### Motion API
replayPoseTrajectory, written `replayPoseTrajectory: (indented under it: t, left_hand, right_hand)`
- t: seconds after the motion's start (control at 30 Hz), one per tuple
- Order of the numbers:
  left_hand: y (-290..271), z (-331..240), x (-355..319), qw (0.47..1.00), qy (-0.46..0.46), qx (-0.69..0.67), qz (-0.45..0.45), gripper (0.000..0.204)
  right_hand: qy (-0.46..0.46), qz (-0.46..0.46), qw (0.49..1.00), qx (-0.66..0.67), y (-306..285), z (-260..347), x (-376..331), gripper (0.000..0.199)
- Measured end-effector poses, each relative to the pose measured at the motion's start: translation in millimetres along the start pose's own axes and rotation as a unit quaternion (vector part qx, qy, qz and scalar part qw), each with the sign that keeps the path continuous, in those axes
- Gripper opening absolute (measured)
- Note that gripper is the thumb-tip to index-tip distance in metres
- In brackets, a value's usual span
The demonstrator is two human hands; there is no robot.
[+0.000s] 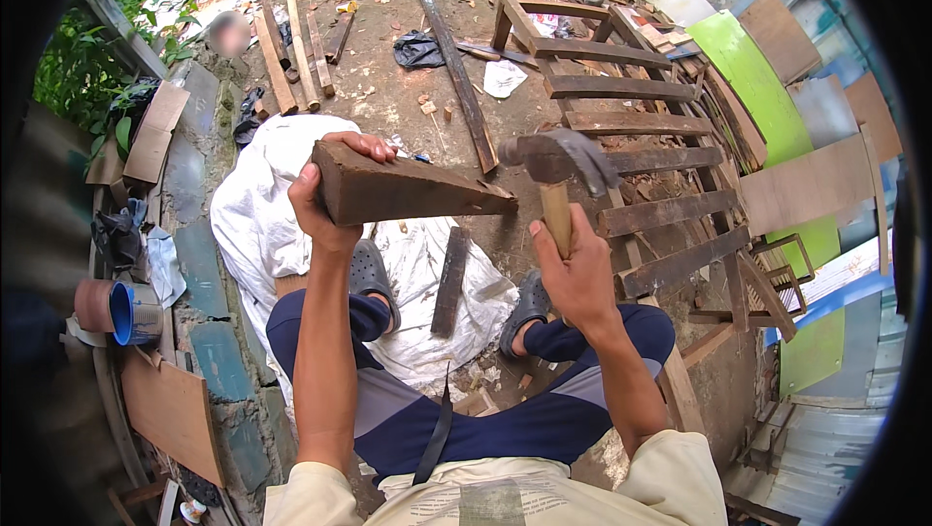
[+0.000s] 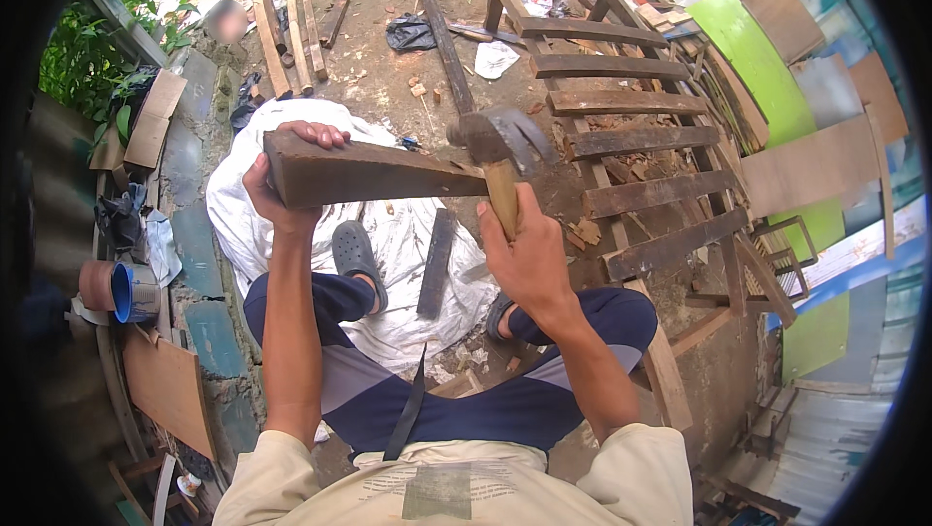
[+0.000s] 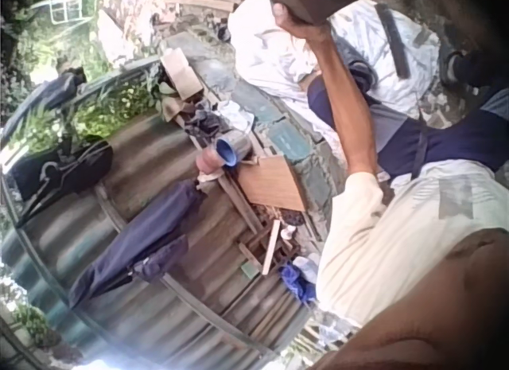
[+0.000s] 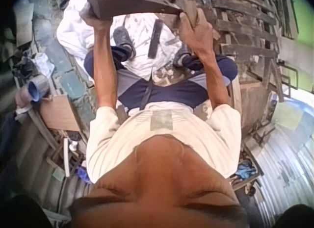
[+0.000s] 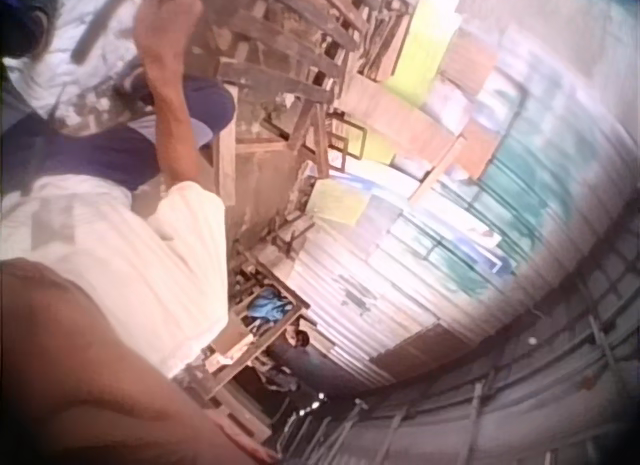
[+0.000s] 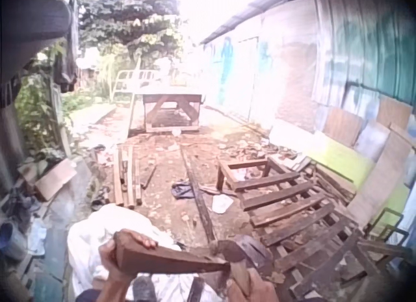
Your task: The person picks up a wooden plank and a hammer, then sits on the ground to repeatedly strike the plank with the hammer. The person adjusts the plank's position several times while continuing to hammer it.
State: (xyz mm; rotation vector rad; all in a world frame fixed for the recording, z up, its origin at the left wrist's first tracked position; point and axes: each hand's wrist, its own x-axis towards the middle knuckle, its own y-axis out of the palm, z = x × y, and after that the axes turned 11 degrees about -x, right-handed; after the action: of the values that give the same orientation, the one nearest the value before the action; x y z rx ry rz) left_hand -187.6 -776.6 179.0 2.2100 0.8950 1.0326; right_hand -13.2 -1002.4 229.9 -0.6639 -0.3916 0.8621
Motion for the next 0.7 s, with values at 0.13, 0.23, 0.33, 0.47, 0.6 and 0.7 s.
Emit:
replayPoseTrajectory:
  t: [0.13, 0.23, 0.33, 0.47, 0.6, 0.7]
  left_hand:
    - [6.8, 10.4, 7.0, 1.0, 0.01, -0.018, -0.012, 0.053]
    - [6.0, 16.4, 7.2, 1.0, 0.019, -0.011, -0.017, 0.051]
    - [3.8, 16.7, 5.7, 1.0, 0.013, -0.021, -0.01, 0.051]
    - [7.7, 13.2, 6.6, 0.999, 0.02, -0.032, -0.016, 0.05]
    - [8.5, 12.0, 8.9, 0.999, 0.017, -0.034, -0.008, 0.051]
    - [5.4, 10.1, 7.7, 0.999, 0.019, -0.03, -0.011, 0.051]
  right_hand:
    - [-0.048, -0.069, 0.996, 0.02, 31.1, -9.7, -10.4, 0.026]
    - [-0.002, 0.065, 0.986, -0.15, 77.6, -81.3, -21.8, 0.032]
    - [0.045, 0.204, 0.948, -0.24, 101.6, -151.7, -72.7, 0.038]
    - [0.141, 0.243, 0.945, -0.166, 82.1, -110.3, -64.7, 0.039]
    - [0.057, 0.017, 0.997, -0.049, 44.9, -51.7, -20.8, 0.035]
    - [0.029, -0.087, 0.995, 0.027, 36.1, -16.2, 0.0, 0.035]
